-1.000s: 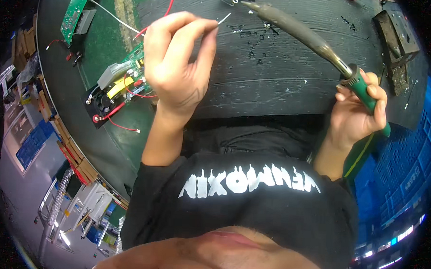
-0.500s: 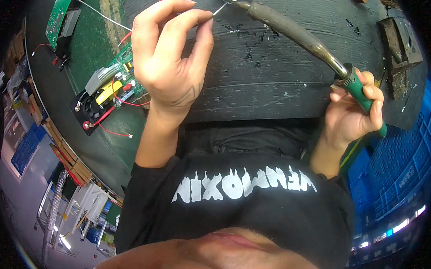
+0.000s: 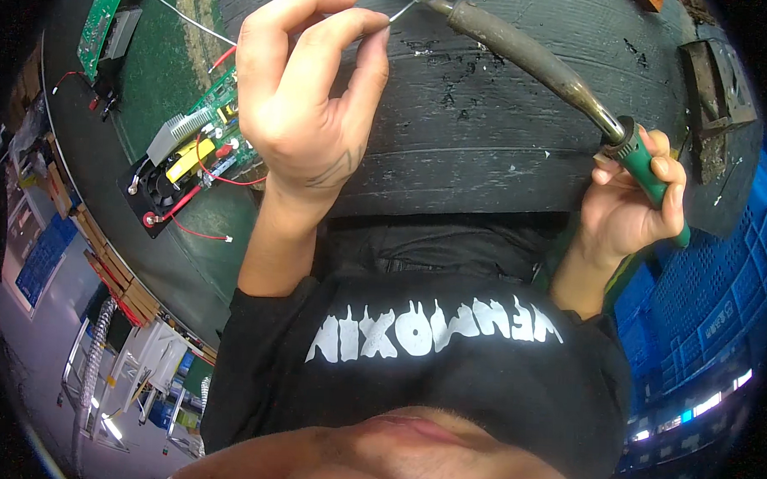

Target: Soldering components and wires onto a green circuit board using a handheld soldering iron.

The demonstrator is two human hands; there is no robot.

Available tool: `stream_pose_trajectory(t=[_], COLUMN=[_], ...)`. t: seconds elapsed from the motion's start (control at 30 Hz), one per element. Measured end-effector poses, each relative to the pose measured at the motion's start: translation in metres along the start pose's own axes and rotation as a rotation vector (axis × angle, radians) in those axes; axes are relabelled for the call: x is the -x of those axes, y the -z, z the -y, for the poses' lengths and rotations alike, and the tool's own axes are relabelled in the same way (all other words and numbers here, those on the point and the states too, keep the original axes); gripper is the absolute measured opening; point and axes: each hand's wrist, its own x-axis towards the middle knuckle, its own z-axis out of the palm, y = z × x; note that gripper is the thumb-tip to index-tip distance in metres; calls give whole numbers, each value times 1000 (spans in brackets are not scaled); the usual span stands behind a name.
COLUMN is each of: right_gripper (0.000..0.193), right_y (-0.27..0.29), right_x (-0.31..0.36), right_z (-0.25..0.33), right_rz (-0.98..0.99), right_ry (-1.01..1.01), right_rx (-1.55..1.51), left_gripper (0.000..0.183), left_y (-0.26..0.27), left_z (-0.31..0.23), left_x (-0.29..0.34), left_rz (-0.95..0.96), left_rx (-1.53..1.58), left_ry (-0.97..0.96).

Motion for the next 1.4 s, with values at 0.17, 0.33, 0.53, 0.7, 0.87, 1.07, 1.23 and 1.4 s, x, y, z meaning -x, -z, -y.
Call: stream_pose_trajectory(t=[0.17,0.33,0.53,0.7,0.87,1.07,1.23,1.4], right_gripper=[29,28,28,28,28,29,30,31], right_y=[-2,-6,-1,-2,-3,1,1,3], right_x=[0,0,-1,-1,-1,-1,0,0], right_z=[-1,-2,4,6,7,9,11,13], right_rz=[-6,-1,4,4,13,-3,2,16], right_ry=[2,-21,-20,-29,-16,-8,-5,-12], right_rx=[21,4,9,-11,11,24,25,11], left_gripper=[23,23,23,24,24,24,24,23], left_y=[-1,-59,-59,-31,-9,0,1,-2], left_z=[1,40,32,14,-1,-9,-11,-14], left_x=[0,3,1,1,-1,-5,-5,-5], left_rz=[-2,-443,-679,-417,-157,1,0,-17], left_rx=[-6,160,275,165,71,2,-15,-8], left_ry=[-6,-300,-453,-281,-112,-17,-25,-12])
